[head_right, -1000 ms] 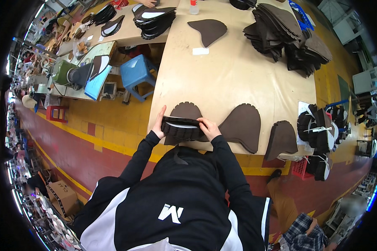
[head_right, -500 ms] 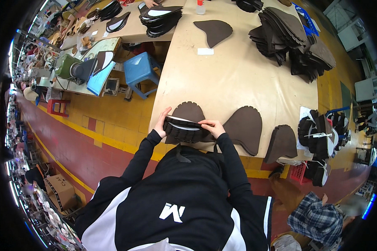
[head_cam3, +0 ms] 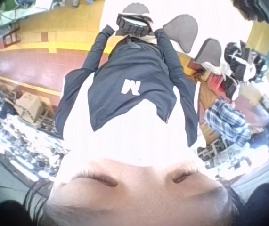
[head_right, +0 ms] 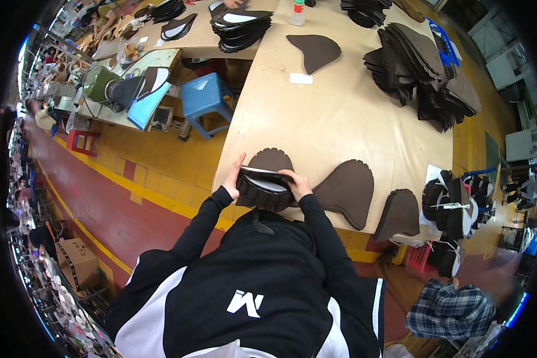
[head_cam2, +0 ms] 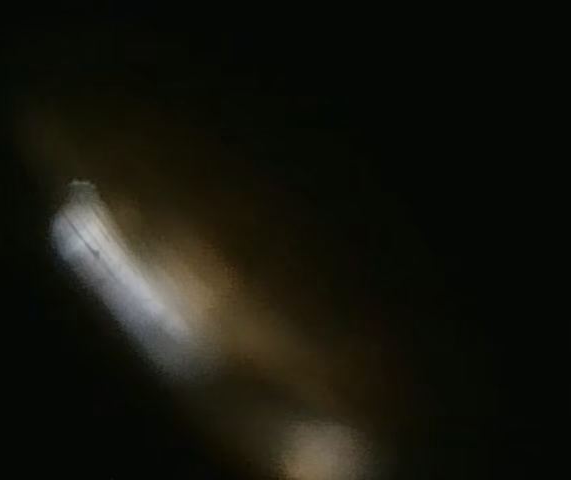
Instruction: The person repeatedly picks up stacks of brown shoe insoles, aligns them, and ties them with white string. The person places the tied bundles into a red basket and continues the process with new stacks.
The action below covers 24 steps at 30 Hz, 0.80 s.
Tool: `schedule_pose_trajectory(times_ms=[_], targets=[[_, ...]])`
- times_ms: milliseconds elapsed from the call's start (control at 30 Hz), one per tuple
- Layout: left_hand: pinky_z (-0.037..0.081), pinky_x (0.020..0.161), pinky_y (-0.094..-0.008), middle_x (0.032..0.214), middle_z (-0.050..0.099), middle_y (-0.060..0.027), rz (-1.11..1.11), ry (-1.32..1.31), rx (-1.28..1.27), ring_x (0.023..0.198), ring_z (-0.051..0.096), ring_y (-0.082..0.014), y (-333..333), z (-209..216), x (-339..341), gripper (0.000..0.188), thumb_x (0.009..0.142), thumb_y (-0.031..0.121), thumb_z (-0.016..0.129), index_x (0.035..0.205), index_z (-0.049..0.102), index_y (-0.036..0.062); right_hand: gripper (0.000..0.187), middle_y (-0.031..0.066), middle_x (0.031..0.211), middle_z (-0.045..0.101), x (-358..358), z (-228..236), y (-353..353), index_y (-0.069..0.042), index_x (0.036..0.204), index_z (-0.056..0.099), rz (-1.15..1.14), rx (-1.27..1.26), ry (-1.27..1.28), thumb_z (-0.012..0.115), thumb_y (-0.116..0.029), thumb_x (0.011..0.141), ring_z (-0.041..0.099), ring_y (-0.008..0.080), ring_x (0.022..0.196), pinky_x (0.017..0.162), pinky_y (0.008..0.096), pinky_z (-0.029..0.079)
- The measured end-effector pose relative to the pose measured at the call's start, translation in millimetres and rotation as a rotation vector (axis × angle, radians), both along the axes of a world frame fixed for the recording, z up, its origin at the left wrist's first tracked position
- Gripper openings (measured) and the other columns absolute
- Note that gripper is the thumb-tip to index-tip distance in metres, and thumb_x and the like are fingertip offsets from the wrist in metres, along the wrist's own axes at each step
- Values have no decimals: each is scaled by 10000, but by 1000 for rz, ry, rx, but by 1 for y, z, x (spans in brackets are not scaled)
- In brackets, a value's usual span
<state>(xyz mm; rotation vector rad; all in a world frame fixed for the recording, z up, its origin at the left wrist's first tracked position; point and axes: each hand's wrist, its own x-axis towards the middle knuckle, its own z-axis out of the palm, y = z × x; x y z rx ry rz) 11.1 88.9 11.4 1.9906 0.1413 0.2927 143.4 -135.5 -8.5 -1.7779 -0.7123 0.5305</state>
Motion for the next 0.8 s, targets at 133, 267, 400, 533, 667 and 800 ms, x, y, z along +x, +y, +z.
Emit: schedule_pose_trajectory(times_ms=[133,267,400,533,667,800], targets=[[167,1121,-420,1490,243,-162,-35,6,-36,1383,210,-346,2,-5,-9,885,641,110,656,1437,269,86,220,110,933,665,0,6,-1,22,1050,597,-403,58,78,622,-101,868,606,139,855,785,269,472],[80,1073,-625,1439,377,-68,-248,184,329,1384,232,-304,5,15,-16,628,647,147,682,1254,533,207,337,84,1038,637,27,16,-38,41,1153,549,-643,259,106,622,-161,894,566,145,913,834,264,445],[386,1003,-405,1118,642,-77,-336,23,412,1126,550,-264,2,17,-19,387,652,161,711,1032,658,107,332,85,1093,618,51,34,-69,42,1162,545,-707,333,57,608,-157,904,559,147,977,894,272,418],[535,730,-321,937,685,-71,-289,-10,477,838,664,-235,-8,38,-19,397,619,220,735,992,656,110,325,82,1107,613,66,46,-77,40,1161,546,-656,377,102,615,-138,898,554,140,994,901,264,411],[526,601,-325,748,674,-107,-72,-20,392,662,660,-260,-7,90,-23,380,586,291,785,882,690,72,328,80,1116,608,67,58,-60,40,1185,528,-437,428,278,605,-88,892,556,130,1007,909,258,417],[518,572,-308,677,663,-124,86,50,377,592,659,-252,32,159,-57,373,558,280,824,802,698,28,458,96,1247,545,56,52,-32,40,1290,454,-177,379,500,602,-79,873,509,147,1113,967,290,393]])
